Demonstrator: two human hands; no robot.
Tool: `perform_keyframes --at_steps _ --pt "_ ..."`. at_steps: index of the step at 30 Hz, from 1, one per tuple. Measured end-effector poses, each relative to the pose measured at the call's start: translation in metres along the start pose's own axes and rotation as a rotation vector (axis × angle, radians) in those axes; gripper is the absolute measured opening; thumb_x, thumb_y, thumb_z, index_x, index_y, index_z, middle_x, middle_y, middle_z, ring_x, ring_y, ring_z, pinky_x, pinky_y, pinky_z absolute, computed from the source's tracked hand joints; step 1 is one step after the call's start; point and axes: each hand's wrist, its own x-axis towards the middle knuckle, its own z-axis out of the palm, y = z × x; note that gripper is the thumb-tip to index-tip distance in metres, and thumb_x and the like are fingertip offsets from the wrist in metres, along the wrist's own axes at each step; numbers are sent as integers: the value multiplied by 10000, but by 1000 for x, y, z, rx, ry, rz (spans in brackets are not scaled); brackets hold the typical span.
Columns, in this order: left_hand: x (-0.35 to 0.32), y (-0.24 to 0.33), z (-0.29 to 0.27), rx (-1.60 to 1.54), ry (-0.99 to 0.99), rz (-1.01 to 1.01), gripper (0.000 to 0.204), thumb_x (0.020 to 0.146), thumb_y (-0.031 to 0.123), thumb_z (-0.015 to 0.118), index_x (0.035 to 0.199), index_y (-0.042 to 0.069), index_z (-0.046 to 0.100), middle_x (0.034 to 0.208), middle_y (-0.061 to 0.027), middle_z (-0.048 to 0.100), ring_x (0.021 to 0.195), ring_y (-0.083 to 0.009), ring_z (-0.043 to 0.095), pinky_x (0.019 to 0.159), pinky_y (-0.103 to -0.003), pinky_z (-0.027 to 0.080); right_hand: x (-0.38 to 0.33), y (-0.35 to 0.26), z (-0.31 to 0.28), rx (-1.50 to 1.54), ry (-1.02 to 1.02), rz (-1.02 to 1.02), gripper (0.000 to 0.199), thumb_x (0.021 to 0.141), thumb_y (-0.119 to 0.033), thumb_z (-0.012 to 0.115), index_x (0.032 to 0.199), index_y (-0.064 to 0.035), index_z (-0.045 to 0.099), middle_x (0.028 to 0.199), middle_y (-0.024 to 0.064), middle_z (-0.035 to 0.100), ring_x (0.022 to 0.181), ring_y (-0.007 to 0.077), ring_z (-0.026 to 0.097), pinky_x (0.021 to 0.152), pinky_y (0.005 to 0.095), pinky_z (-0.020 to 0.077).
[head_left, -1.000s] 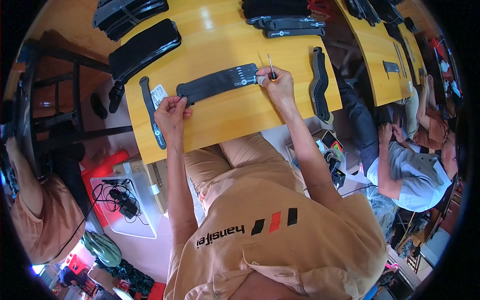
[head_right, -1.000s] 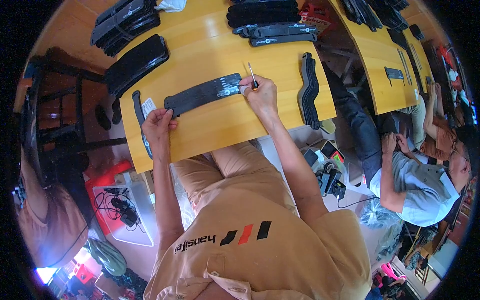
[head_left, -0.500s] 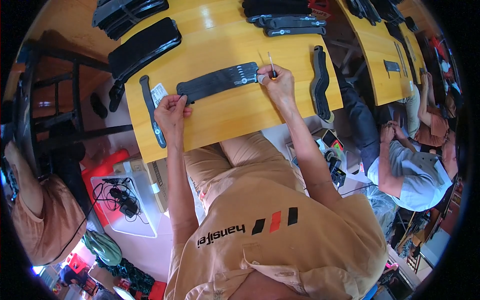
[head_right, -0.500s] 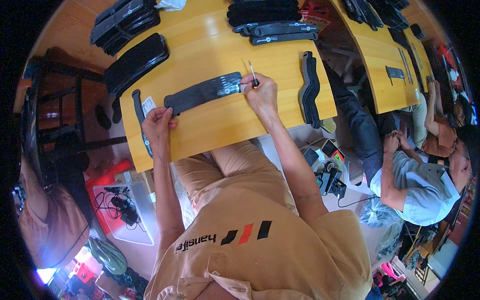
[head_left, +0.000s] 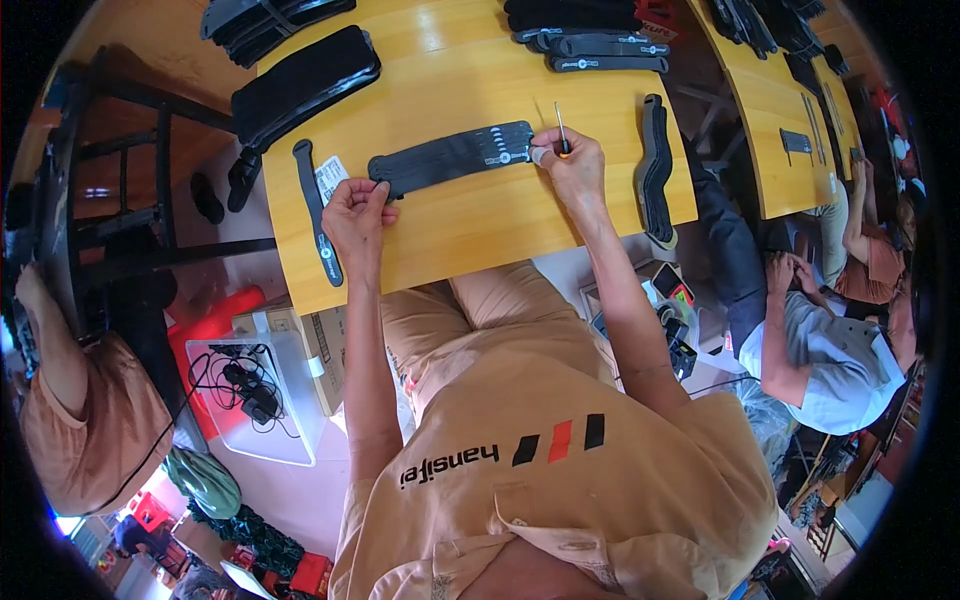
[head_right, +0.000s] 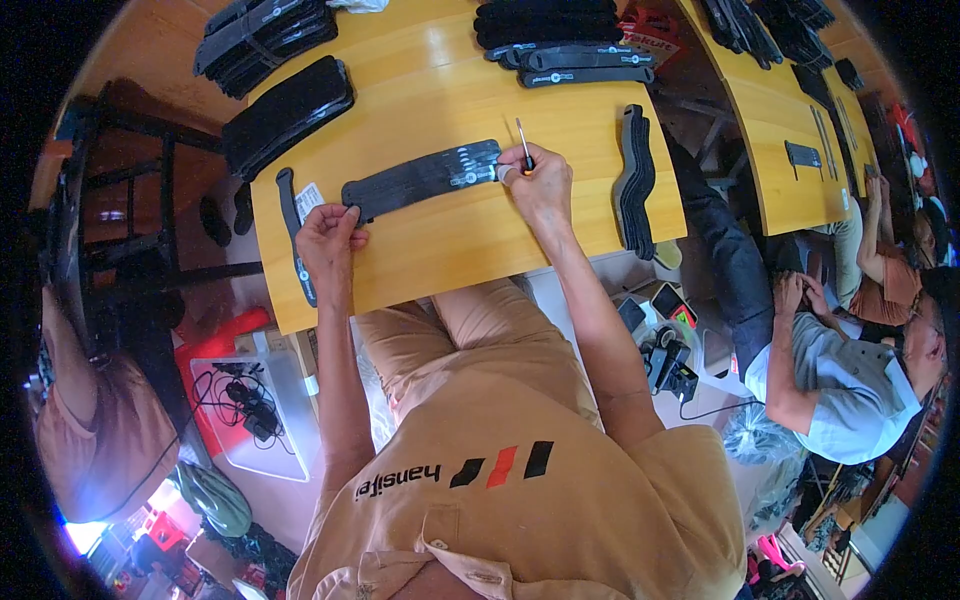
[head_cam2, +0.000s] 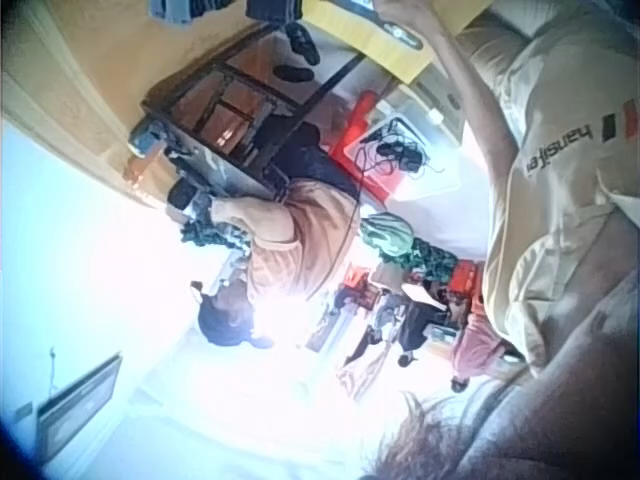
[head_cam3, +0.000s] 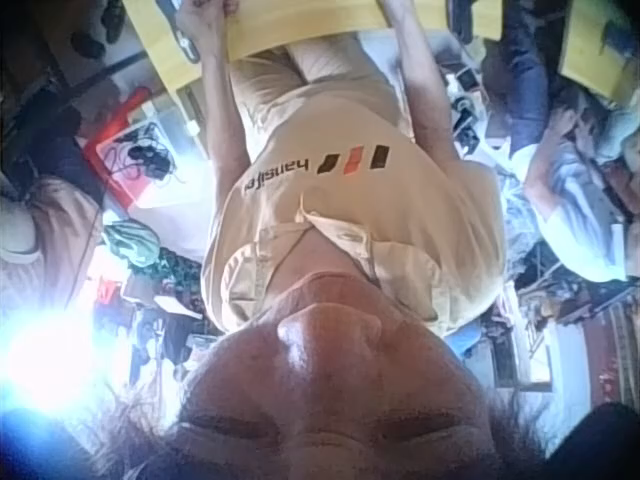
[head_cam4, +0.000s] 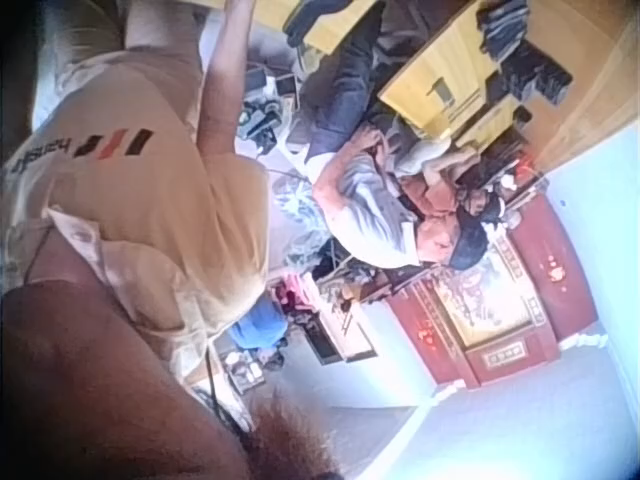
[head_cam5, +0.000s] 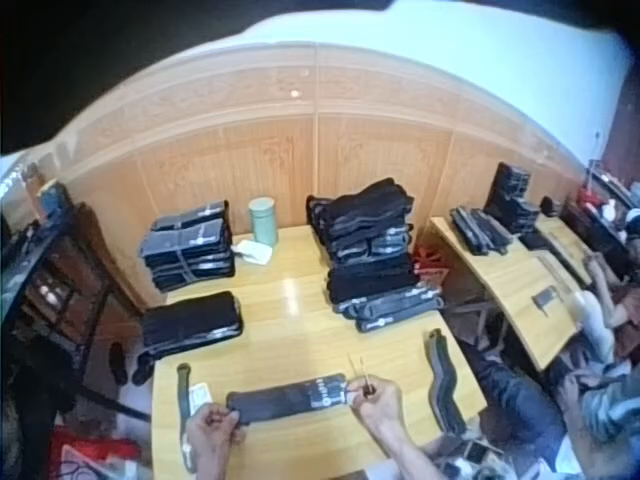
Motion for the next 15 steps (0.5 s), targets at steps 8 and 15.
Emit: perform_keyframes --at_steps 8,15 --pt "0 -1 3 -5 56 12 97 759 20 641 763 -28 557 592 -56 571 459 -96 554 413 -195 440 -1 0 0 47 -17 16 84 683 29 628 761 -2 635 615 -26 536 550 45 445 513 183 363" --pt "1 -2 4 14 65 5 101 762 26 643 755 -21 554 589 -50 568 446 -90 542 403 -194 429 1 3 0 26 15 -15 70 669 11 630 736 -5 644 582 10 576 521 62 498 502 208 408"
